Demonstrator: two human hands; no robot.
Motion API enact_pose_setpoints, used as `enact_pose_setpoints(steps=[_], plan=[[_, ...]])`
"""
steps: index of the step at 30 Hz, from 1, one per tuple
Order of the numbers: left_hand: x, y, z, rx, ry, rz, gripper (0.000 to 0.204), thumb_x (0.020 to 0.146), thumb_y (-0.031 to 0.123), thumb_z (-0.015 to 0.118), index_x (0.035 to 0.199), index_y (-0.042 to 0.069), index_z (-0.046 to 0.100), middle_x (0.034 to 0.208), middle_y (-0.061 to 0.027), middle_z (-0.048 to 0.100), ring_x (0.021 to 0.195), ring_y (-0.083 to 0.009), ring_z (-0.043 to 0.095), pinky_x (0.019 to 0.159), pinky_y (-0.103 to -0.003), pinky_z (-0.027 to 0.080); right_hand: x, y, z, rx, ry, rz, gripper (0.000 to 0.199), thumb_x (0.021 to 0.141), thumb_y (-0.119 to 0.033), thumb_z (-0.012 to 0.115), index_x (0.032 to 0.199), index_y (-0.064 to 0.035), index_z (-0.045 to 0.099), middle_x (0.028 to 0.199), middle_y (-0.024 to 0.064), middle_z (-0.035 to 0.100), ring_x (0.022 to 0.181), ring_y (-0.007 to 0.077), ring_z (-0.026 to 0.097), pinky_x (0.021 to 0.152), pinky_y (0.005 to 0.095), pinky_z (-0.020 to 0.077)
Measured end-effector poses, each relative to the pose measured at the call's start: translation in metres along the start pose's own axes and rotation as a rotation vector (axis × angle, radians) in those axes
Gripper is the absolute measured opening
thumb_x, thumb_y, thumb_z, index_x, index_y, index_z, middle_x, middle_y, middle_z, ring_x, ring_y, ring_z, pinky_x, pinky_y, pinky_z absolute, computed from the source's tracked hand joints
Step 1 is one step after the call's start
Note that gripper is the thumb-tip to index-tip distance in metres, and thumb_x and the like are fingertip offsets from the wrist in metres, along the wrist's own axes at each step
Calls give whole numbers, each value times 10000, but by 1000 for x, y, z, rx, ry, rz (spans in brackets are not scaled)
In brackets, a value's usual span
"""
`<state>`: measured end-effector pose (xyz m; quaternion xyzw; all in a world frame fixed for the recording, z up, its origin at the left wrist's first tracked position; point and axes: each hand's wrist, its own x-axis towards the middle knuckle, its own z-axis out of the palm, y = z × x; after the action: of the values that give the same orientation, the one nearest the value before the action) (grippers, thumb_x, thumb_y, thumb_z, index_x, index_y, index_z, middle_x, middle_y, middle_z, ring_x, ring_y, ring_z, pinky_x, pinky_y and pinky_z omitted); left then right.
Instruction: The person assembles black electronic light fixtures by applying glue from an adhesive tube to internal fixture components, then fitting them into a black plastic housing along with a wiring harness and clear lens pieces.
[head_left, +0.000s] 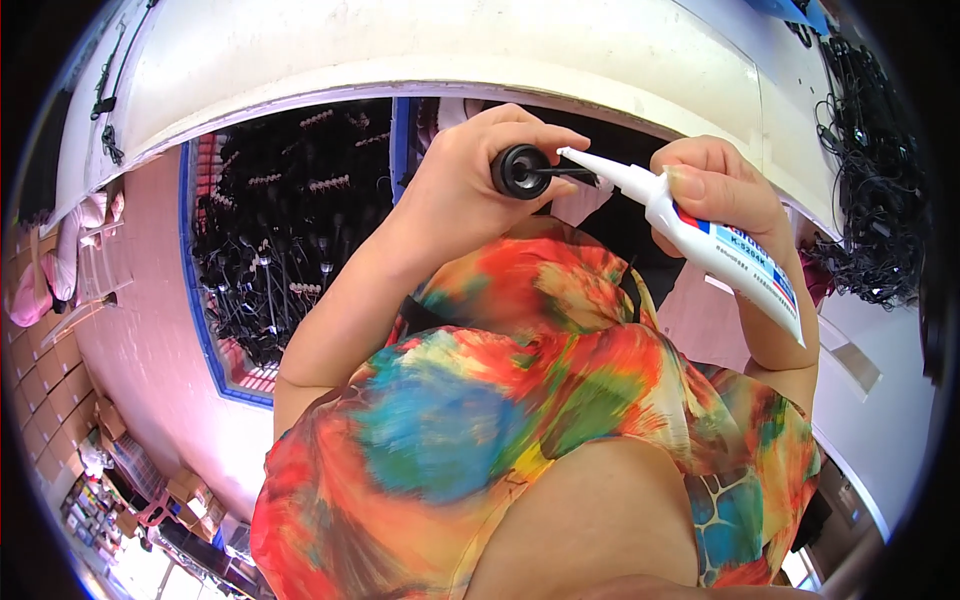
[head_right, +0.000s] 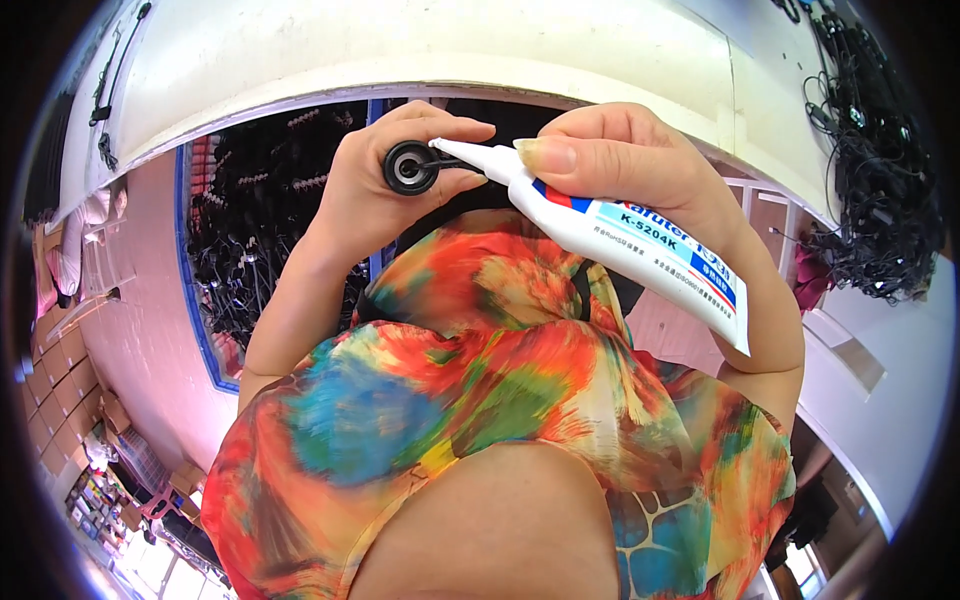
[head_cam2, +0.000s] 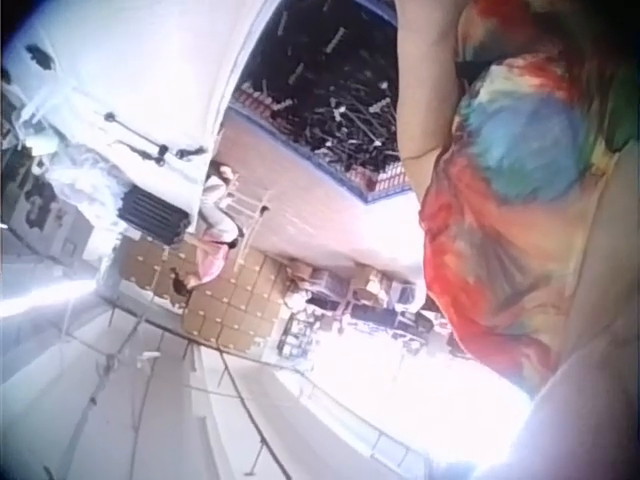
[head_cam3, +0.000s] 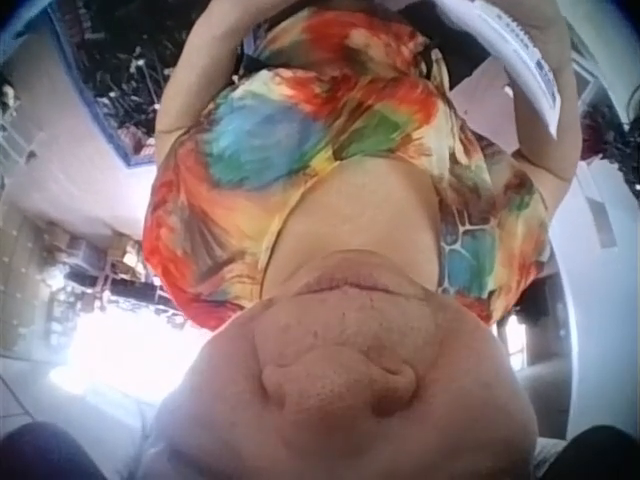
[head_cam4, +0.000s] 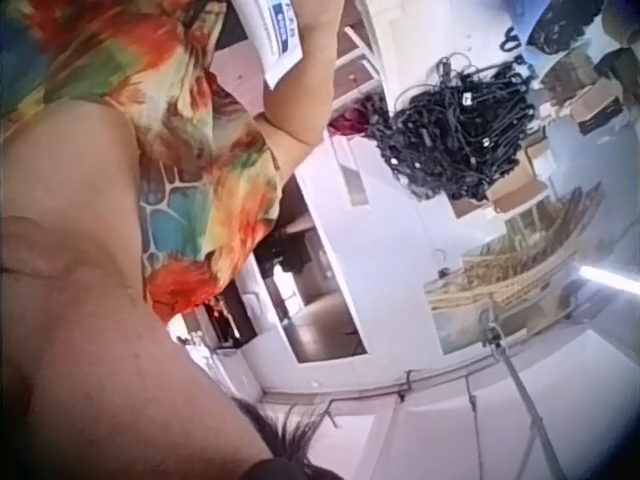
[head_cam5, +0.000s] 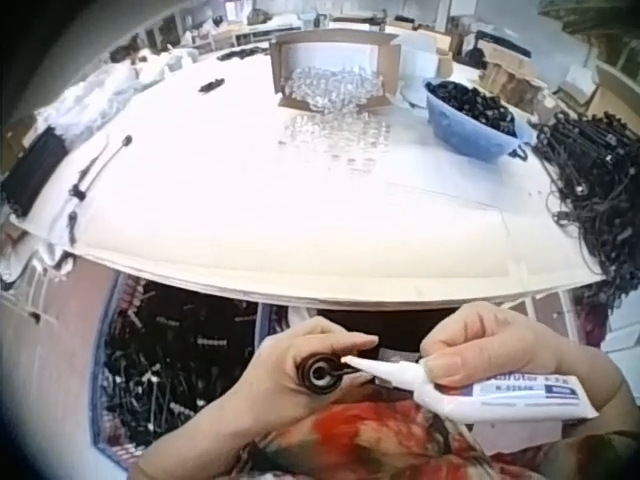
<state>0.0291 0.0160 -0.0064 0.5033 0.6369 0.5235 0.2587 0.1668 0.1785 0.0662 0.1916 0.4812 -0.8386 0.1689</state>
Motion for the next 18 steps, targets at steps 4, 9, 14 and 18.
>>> enact_pose_setpoints(steps=[4,9,14,18], plan=[[-2,-5,3,-12,7,-8,344,645,33,682,980,89,628,799,-40,583,735,-134,562,667,-230,441,3,2,6,6,-2,73,235,806,-228,567,816,2,611,634,19,592,466,16,495,400,144,346],[-4,-7,3,11,10,9,386,632,2,661,1002,109,625,763,-23,560,709,-116,550,649,-219,440,11,8,9,-18,-15,85,221,808,-221,568,809,-5,616,589,2,573,444,2,462,382,146,310],[-5,-5,2,14,7,-20,404,619,-1,677,1006,102,623,773,-17,561,712,-110,548,651,-211,442,14,10,12,-59,11,57,219,809,-226,571,807,-12,621,584,-4,569,446,2,461,385,146,311],[-6,-9,4,4,26,-12,407,613,-19,675,1002,90,625,785,-16,568,722,-103,549,664,-205,445,16,10,13,-44,-12,63,217,811,-227,569,801,-17,622,585,-7,568,453,4,463,390,146,312]])
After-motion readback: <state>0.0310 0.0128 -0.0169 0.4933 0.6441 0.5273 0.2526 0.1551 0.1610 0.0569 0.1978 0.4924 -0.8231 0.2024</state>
